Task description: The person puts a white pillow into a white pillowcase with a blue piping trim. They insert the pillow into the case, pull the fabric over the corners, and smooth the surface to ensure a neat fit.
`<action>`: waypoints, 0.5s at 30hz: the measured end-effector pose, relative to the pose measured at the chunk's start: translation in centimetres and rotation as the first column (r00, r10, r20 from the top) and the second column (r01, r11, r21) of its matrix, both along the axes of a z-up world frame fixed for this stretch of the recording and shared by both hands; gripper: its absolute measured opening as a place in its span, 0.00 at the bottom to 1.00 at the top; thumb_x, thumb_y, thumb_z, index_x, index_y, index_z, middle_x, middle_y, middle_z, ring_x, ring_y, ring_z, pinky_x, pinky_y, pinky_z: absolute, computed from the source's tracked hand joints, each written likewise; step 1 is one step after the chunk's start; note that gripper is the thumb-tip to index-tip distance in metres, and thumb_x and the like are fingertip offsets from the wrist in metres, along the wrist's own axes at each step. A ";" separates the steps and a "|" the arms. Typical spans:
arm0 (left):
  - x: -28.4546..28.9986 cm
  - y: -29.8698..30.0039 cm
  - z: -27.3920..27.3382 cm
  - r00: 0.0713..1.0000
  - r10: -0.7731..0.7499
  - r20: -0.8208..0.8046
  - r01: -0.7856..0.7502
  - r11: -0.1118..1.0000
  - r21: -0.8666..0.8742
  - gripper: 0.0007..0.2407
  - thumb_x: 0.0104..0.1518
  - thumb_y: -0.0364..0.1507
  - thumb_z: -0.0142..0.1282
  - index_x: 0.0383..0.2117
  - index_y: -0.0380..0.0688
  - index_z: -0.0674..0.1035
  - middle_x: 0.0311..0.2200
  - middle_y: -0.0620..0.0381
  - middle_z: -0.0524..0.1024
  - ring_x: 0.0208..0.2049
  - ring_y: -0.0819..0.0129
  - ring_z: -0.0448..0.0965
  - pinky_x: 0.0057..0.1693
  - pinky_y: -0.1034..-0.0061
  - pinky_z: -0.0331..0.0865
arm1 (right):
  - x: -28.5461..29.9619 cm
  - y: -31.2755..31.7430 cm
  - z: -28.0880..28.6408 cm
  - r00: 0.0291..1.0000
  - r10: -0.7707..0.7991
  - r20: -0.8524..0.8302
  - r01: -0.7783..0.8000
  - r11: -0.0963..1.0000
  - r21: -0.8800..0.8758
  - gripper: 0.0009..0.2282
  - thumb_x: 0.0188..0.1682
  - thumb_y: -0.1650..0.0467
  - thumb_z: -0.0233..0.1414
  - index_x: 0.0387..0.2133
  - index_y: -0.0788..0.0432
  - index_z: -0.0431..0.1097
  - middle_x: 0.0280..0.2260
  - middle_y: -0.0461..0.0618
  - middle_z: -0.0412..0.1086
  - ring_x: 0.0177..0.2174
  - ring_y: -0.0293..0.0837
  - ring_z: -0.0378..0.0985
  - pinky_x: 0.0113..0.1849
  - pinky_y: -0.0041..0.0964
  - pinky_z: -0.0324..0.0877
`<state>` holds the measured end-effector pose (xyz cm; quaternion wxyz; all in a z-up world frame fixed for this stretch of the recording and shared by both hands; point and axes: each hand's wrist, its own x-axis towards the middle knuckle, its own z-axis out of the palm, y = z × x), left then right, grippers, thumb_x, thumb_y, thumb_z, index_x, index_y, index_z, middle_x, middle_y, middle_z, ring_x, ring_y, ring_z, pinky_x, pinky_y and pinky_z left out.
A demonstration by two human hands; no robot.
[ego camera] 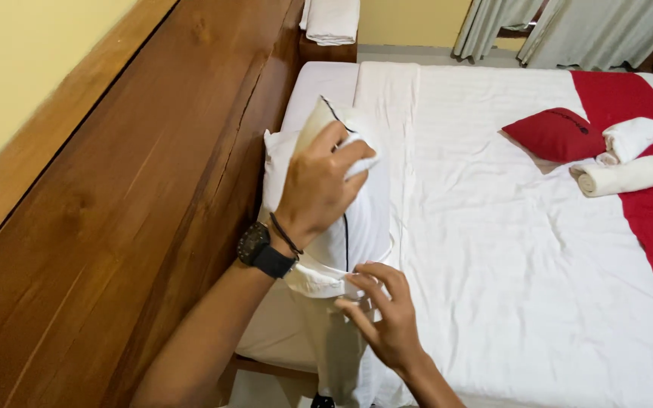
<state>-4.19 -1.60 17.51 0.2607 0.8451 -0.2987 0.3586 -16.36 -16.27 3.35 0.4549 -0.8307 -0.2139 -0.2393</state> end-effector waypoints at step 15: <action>-0.9 2.8 2.8 0.995 0.091 0.046 -0.082 0.982 -0.171 0.07 0.46 0.19 0.62 0.30 0.41 0.82 0.28 0.60 0.62 0.21 0.70 0.60 0.28 0.76 0.59 | 0.2 -0.7 -1.7 0.956 -0.056 0.287 0.146 0.942 -0.302 0.08 0.42 0.73 0.61 0.35 0.50 0.78 0.38 0.38 0.76 0.48 0.43 0.74 0.45 0.37 0.75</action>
